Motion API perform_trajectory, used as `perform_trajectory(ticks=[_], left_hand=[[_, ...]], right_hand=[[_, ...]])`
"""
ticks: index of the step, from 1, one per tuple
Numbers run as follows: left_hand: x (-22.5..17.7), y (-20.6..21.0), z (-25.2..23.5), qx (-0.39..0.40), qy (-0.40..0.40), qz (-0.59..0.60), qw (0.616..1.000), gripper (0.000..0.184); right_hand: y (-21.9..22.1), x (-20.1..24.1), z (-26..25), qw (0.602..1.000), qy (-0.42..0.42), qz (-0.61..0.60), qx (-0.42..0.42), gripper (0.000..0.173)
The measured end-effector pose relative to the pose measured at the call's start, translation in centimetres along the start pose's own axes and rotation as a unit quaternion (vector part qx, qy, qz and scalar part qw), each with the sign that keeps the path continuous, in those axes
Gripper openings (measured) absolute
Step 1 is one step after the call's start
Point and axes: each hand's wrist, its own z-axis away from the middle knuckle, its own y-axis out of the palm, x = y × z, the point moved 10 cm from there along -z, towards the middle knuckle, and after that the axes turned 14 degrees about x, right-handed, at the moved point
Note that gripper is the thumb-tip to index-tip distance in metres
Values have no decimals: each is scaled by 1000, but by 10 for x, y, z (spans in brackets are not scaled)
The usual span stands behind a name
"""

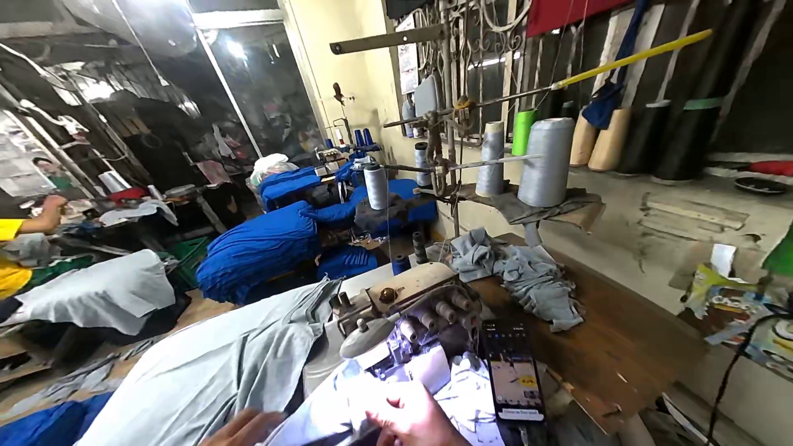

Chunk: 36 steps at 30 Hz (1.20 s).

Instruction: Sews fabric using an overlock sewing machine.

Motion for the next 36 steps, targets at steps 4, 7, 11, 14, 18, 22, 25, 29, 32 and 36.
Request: perform_trajectory(ticks=[4,7,11,14,18,22,25,29,32,36], left_hand=[[-72,-13,-28,-104,162,-35,981,19],[-75,17,-61,-108,197,-140,964,29],[-70,20,-69,-66,171,-167,969,14],[-69,5,-58,-30,186,-85,978,18],[-79,-5,-42,28,248,50,967,11],[-79,-17,-35,26,239,35,970,14],[-90,-22,-34,-15,233,-13,972,15],[-115,-16,-40,-52,231,-63,970,15],[-115,2,-46,18,187,-68,980,25],[-120,26,-54,149,211,-81,963,36]], right_hand=[[1,-6,1,1000,-7,-12,-7,20],[3,-5,5,999,-6,-38,-19,13],[-2,-3,10,999,-7,-27,-18,18],[-5,6,7,999,-30,-22,-24,17],[-7,35,-8,994,-91,45,-35,17],[12,39,-15,979,-70,186,53,29],[19,39,-14,957,-58,267,95,34],[28,45,-3,943,-60,317,80,35],[24,40,7,949,-54,306,42,33],[26,32,8,943,-39,328,42,30]])
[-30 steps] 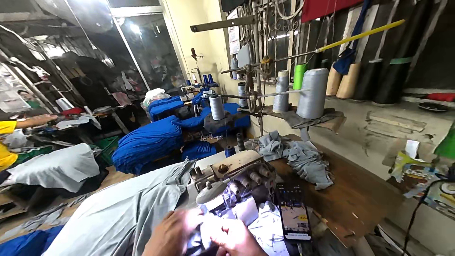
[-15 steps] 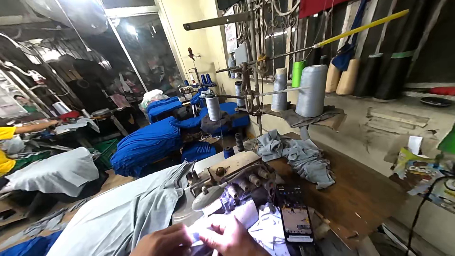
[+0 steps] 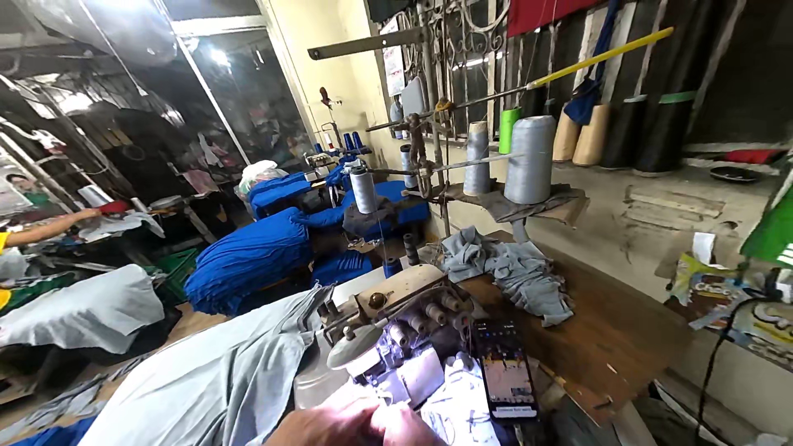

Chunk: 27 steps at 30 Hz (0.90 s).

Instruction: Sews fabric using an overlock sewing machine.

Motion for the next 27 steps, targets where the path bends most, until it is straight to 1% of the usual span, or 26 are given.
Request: perform_trajectory(ticks=[2,3,6,8,10,12,13,15,17,20,24,27], left_hand=[[9,1,-2,58,-16,-3,998,29],[14,-2,-2,80,-41,-13,996,27],[28,-12,-2,126,-135,-54,981,32],[33,-13,-5,135,-159,-64,976,33],[34,-11,-9,136,-136,-54,980,33],[31,-11,-10,120,-77,-18,990,31],[30,-11,-10,118,-63,0,991,30],[30,-12,-9,113,-72,5,991,31],[31,-13,-7,109,-103,-18,988,32],[26,-15,-6,100,-112,-49,987,32],[20,-17,-4,88,-102,-38,990,31],[16,-20,-2,76,-98,-43,991,29]], right_hand=[[-1,3,-4,1000,-23,-10,4,30],[-3,5,-5,999,-34,-24,6,29],[-7,-4,-10,994,-39,-100,-20,28],[-10,-11,-11,987,-38,-146,-56,30],[-15,-13,-10,986,-43,-139,-80,32],[-19,-11,-9,989,-53,-111,-84,32],[-21,-10,-8,990,-55,-102,-78,32],[-22,-8,-9,992,-57,-94,-69,33],[-21,-7,-9,992,-67,-87,-68,32],[-23,-6,-9,993,-69,-57,-81,30],[-28,4,-4,988,-99,25,-116,23],[-27,4,-5,986,-91,98,-104,18]])
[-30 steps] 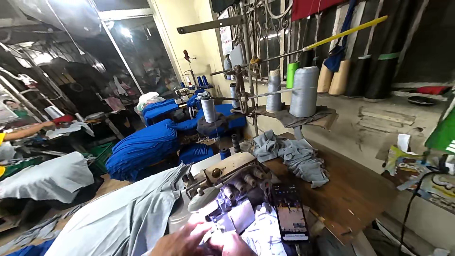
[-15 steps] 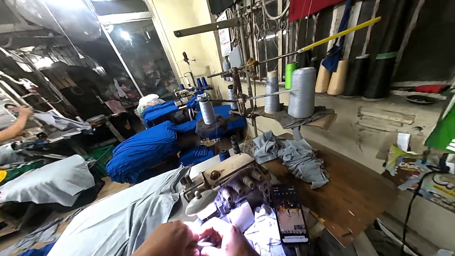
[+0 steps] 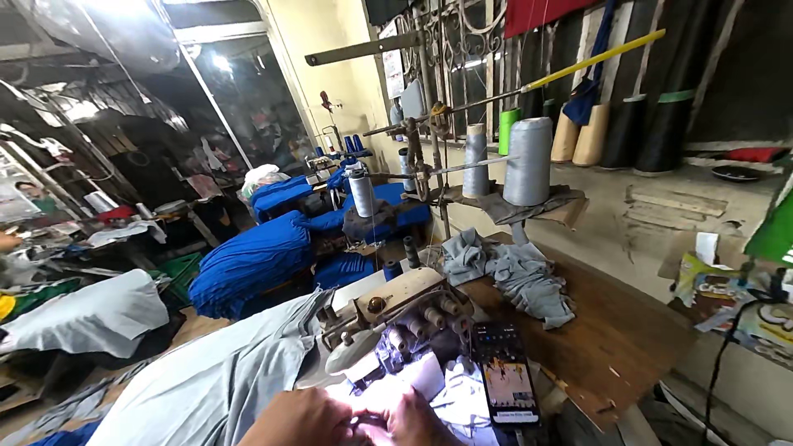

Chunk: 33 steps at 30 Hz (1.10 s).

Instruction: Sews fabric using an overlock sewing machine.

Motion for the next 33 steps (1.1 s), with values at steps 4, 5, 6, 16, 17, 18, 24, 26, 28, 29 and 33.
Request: perform_trajectory(ticks=[4,5,6,16,17,18,24,26,28,29,33], left_hand=[[-5,-2,3,-16,1,-14,1000,28],[-3,-1,2,-14,-7,-13,1000,28],[0,0,1,-14,-15,-17,1000,28],[-2,7,-3,29,29,-9,999,35],[-2,7,-3,31,22,-15,999,35],[-4,6,-3,24,30,-15,999,34],[1,5,-1,27,-6,-7,1000,33],[2,3,2,14,-17,-10,1000,35],[3,2,3,-10,-20,-14,1000,35],[2,1,3,-18,-18,-15,1000,34],[3,2,3,-17,-19,-20,999,33]], right_hand=[[13,-2,-4,997,-14,-4,70,17],[15,0,-3,997,-22,-14,77,18],[16,2,-1,996,-24,-22,82,18],[18,-2,4,988,15,-105,109,22],[17,-3,3,989,13,-103,104,21],[15,-3,3,991,10,-92,95,21],[1,-8,8,998,-29,-34,-42,13],[-3,-9,11,997,-10,-33,-64,14],[-6,-10,12,996,12,-26,-81,14],[-8,-9,13,996,16,-23,-89,13],[-10,-9,14,994,8,-22,-105,13]])
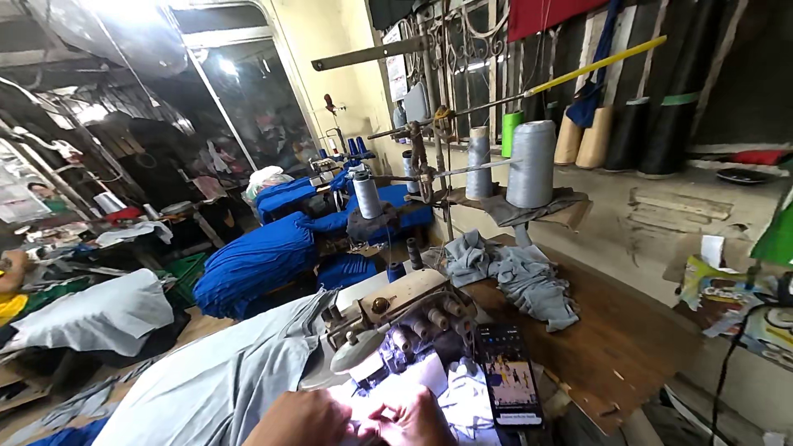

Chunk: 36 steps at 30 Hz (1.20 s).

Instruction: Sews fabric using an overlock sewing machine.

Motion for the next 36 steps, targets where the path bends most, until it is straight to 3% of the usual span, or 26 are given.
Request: perform_trajectory(ticks=[3,6,11,16,22,27,32,36], left_hand=[[-3,-1,2,-1,4,-2,1000,31],[-8,-4,5,-17,31,-4,999,28],[-10,-5,3,-17,29,-10,999,29],[4,0,-2,7,-38,-15,999,29],[-7,1,0,0,52,11,999,31],[3,2,-1,17,-10,-13,1000,33],[-10,-1,-3,37,95,31,994,31],[-15,3,-8,86,94,-4,992,36]], right_hand=[[5,-2,-4,999,-10,-16,32,14],[18,-7,-12,992,14,-4,122,24],[31,-2,-17,974,13,65,219,18],[35,-1,-12,971,6,39,234,27],[39,-6,-12,963,35,15,266,26],[41,-2,-14,965,13,-1,262,28],[35,4,-11,964,31,-19,263,22],[41,6,3,965,9,-28,259,20]])
